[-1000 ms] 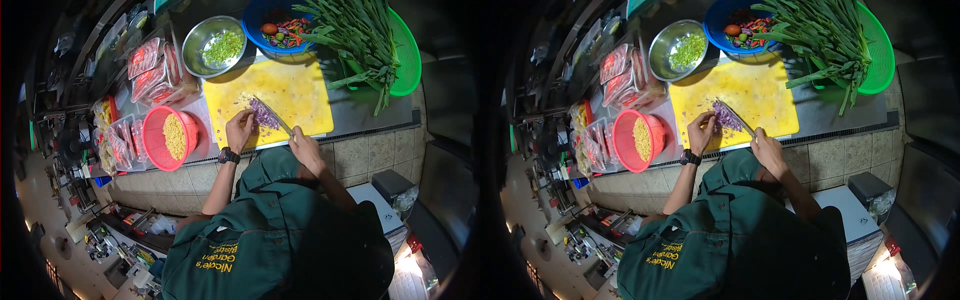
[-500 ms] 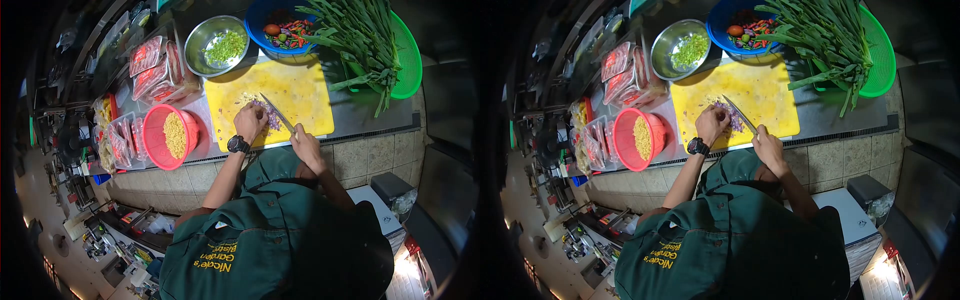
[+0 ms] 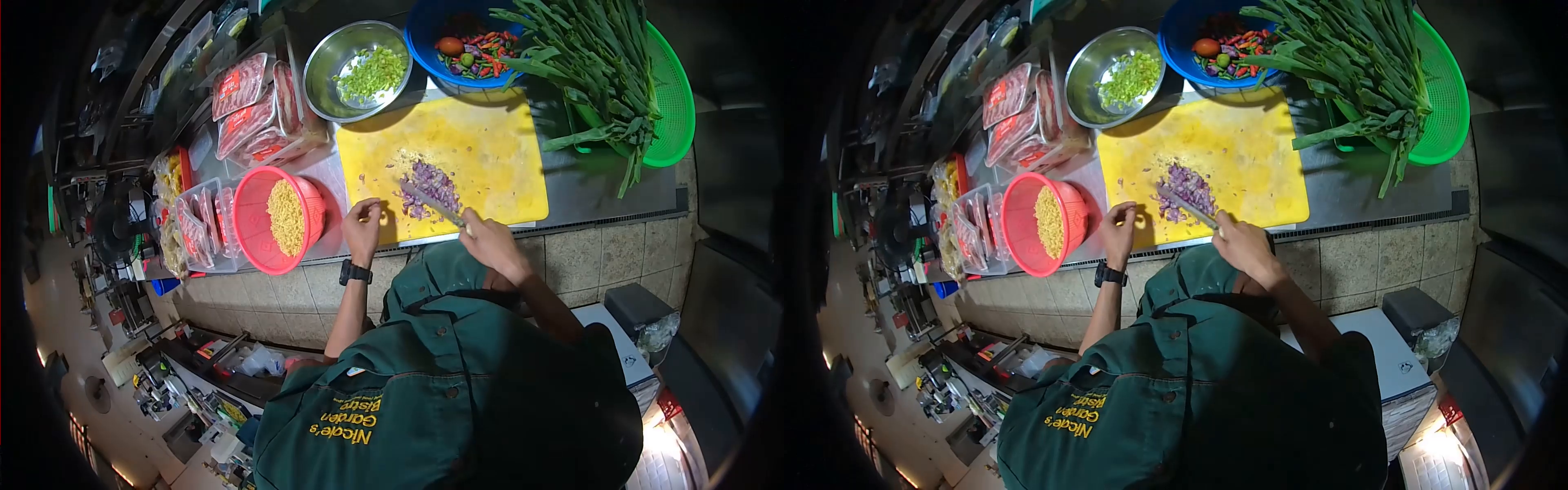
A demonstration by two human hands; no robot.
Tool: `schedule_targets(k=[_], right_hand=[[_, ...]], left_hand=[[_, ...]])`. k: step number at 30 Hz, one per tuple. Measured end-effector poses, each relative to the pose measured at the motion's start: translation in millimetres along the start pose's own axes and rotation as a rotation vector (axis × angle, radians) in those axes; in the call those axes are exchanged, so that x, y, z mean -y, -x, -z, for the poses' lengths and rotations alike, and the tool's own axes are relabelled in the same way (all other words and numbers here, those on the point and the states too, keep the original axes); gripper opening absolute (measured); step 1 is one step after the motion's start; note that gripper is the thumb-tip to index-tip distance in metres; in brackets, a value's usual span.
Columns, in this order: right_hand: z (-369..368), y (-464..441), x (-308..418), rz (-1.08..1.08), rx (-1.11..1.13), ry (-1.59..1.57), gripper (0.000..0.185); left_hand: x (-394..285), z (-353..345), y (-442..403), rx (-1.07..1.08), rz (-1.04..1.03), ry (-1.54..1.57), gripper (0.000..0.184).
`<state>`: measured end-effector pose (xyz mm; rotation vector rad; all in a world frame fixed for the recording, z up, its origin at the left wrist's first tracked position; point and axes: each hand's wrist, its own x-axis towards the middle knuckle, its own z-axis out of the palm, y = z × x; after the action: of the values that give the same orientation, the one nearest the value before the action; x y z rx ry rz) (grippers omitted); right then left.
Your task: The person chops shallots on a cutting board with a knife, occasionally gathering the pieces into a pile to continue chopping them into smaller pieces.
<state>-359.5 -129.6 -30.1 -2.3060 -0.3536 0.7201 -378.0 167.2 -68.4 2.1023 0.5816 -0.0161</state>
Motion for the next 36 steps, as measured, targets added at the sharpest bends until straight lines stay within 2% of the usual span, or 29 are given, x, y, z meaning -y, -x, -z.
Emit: schedule_targets(k=[5, 7, 8, 10, 12, 14, 15, 20, 22, 26, 30, 31, 36], right_hand=[[-26, -16, -26, 0.236, 0.086, 0.187, 0.031], [-21, -12, -27, 0.308, -0.215, 0.215, 0.027], [-20, -11, -28, 0.323, -0.203, 0.228, 0.027], [-15, -11, -27, 0.203, -0.271, 0.264, 0.024], [-11, -10, -25, 0.205, -0.238, 0.220, 0.022], [-9, -9, -24, 0.218, -0.236, 0.181, 0.023], [-4, -12, -19, 0.126, -0.120, 0.124, 0.024], [-14, -25, 9, 0.137, -0.052, 0.127, 0.027], [-22, -29, 20, 0.117, -0.019, 0.184, 0.029], [-30, -34, 31, 0.104, -0.059, 0.168, 0.029], [-31, -38, 35, 0.087, -0.052, 0.216, 0.028], [-33, -38, 34, 0.089, -0.047, 0.242, 0.029], [-47, -42, 26, 0.084, -0.033, 0.382, 0.030]], left_hand=[[20, 1, 11, -0.074, 0.039, 0.086, 0.020], [2, -4, 20, -0.058, 0.036, 0.046, 0.020], [-5, -9, 22, -0.074, 0.046, 0.060, 0.020], [-12, -23, 25, 0.032, 0.041, 0.124, 0.021], [-7, -37, 21, 0.015, 0.005, 0.137, 0.022], [-13, -44, 18, 0.041, -0.058, 0.016, 0.023], [-16, -46, 17, 0.029, -0.065, 0.028, 0.021], [-13, -44, 18, 0.015, -0.120, -0.027, 0.019], [-15, -41, 24, 0.018, -0.226, 0.010, 0.021], [-14, -29, 29, 0.036, -0.250, 0.045, 0.029], [-4, -21, 30, -0.047, -0.265, -0.021, 0.024], [-1, -20, 26, -0.116, -0.380, -0.122, 0.021], [1, -29, 18, -0.071, -0.491, -0.098, 0.015]])
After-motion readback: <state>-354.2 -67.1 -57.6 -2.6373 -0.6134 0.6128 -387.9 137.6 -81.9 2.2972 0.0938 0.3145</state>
